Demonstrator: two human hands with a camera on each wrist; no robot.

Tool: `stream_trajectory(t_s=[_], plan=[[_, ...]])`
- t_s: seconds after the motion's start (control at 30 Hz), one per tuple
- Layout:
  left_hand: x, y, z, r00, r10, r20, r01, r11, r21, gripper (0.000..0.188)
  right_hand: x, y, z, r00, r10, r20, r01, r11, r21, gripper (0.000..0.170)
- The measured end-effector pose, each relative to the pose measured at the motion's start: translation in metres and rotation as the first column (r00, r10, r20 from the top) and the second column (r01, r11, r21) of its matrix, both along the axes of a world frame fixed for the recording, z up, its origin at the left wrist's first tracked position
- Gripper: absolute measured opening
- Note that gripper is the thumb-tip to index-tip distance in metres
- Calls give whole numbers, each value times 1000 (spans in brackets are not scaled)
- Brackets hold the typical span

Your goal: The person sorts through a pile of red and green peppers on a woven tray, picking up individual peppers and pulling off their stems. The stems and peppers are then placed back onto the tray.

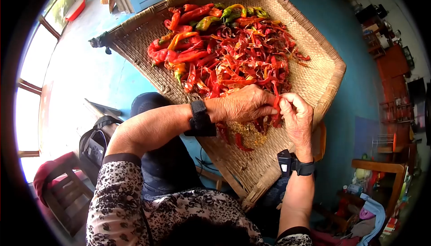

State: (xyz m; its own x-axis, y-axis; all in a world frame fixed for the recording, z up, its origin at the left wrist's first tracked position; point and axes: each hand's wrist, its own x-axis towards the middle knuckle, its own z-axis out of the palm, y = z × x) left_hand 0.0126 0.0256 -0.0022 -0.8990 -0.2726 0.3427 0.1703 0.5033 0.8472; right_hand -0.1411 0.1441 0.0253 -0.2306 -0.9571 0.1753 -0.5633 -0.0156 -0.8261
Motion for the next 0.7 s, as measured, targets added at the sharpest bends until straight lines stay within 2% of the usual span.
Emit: stream_trajectory(t_s=[0.07, 0.13, 0.17, 0.2, 0.27, 0.3, 0.37, 0.4, 0.43, 0.47, 0.53, 0.57, 0.6, 0.63, 0.67, 0.7], plan=[[4, -5, -5, 999, 39, -11, -40, 999, -33, 21, 9, -7, -1, 999, -13, 50, 14, 1000, -23, 19], [9, -7, -4, 988, 110, 110, -102, 992, -69, 20, 14, -10, -5, 993, 67, 102, -59, 995, -80, 20], [12, -9, -7, 993, 99, 60, -92, 988, -124, 19, 19, -10, -5, 994, 42, 105, -35, 997, -64, 19], [14, -9, -4, 993, 99, 61, -91, 988, -122, 19, 18, -11, -10, 999, 39, -6, -39, 994, -105, 18], [20, -9, 4, 999, 49, -22, -52, 984, -169, 19, 16, -6, -7, 997, -42, -58, 33, 987, -160, 15], [23, -11, 8, 993, 109, -38, -115, 970, -214, 18, 17, -1, 10, 971, -184, -154, 152, 968, -199, 11], [29, -21, 16, 979, 201, -24, -194, 897, -396, 18, -13, 9, 11, 906, -393, -159, 301, 860, -411, 8], [31, -27, 17, 966, 258, -5, -225, 835, -503, 19, -28, 16, 16, 891, -450, -60, 380, 812, -444, 8], [35, -33, 16, 954, 298, 21, -222, 756, -615, 25, -47, 24, 18, 778, -598, -195, 428, 730, -533, 10], [37, -38, 12, 945, 323, 49, -208, 710, -673, 28, -61, 32, 20, 736, -650, -187, 485, 700, -524, 13], [40, -44, -1, 941, 338, -18, -227, 592, -773, 27, -85, 48, 21, 679, -679, -277, 537, 718, -443, 14], [38, -44, -5, 942, 335, -19, -227, 594, -772, 27, -91, 55, 21, 677, -681, -279, 538, 717, -443, 14], [37, -43, -8, 929, 368, 33, -199, 573, -795, 25, -94, 60, 20, 546, -653, -524, 593, 744, -309, 15], [36, -42, -10, 912, 402, 84, -169, 552, -816, 24, -97, 63, 17, 401, -546, -736, 661, 728, -181, 18], [36, -43, -11, 911, 403, 83, -170, 553, -816, 24, -101, 62, 9, 366, -553, -748, 590, 760, -274, 22], [33, -44, -9, 904, 406, 134, -126, 553, -824, 20, -92, 56, 12, 471, -586, -659, 554, 778, -296, 22]])
